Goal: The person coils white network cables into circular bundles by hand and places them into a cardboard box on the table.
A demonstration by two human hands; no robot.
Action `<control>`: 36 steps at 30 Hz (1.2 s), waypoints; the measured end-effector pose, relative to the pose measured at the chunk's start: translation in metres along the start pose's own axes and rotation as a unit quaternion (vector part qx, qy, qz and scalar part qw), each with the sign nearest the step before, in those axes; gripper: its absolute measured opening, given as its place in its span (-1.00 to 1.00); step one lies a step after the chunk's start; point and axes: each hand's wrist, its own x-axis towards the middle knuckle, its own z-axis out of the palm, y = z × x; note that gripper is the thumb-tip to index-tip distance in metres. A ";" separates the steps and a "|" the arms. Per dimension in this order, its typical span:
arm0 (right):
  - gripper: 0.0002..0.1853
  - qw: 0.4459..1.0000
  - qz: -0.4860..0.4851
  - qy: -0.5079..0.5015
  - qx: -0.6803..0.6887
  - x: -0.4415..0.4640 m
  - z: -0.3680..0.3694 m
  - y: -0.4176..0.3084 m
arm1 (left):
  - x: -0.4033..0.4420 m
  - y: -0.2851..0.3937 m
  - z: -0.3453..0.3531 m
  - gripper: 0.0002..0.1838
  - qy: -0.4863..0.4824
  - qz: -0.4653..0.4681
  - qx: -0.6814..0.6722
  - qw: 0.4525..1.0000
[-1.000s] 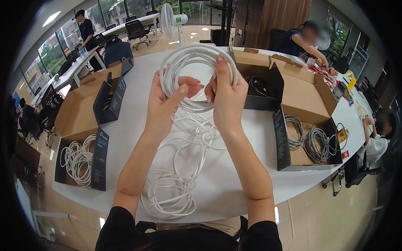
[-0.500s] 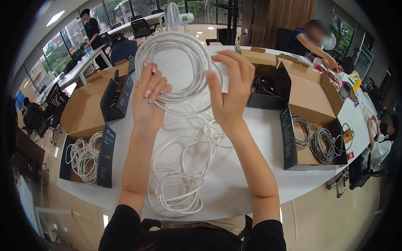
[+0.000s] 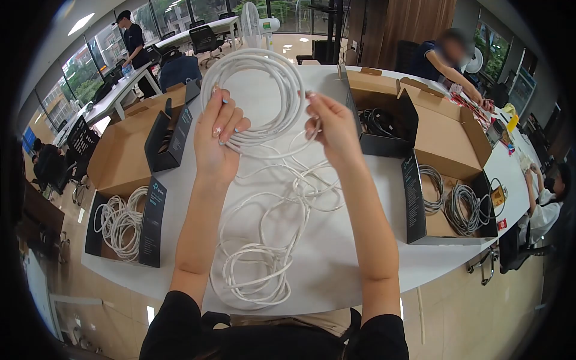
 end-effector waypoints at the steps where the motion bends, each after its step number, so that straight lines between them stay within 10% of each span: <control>1: -0.73 1.000 -0.016 0.016 0.019 -0.001 -0.003 -0.008 | 0.000 0.001 0.000 -0.82 0.001 0.002 0.013 1.000; 14: -0.78 0.952 -0.255 0.148 -0.080 -0.014 0.005 -0.036 | -0.007 -0.026 0.010 -0.79 -0.059 -0.072 0.225 0.970; 36: -0.83 0.923 -0.360 0.012 -0.134 -0.032 0.025 -0.034 | -0.016 -0.005 0.012 -0.71 -0.283 -0.134 0.263 0.913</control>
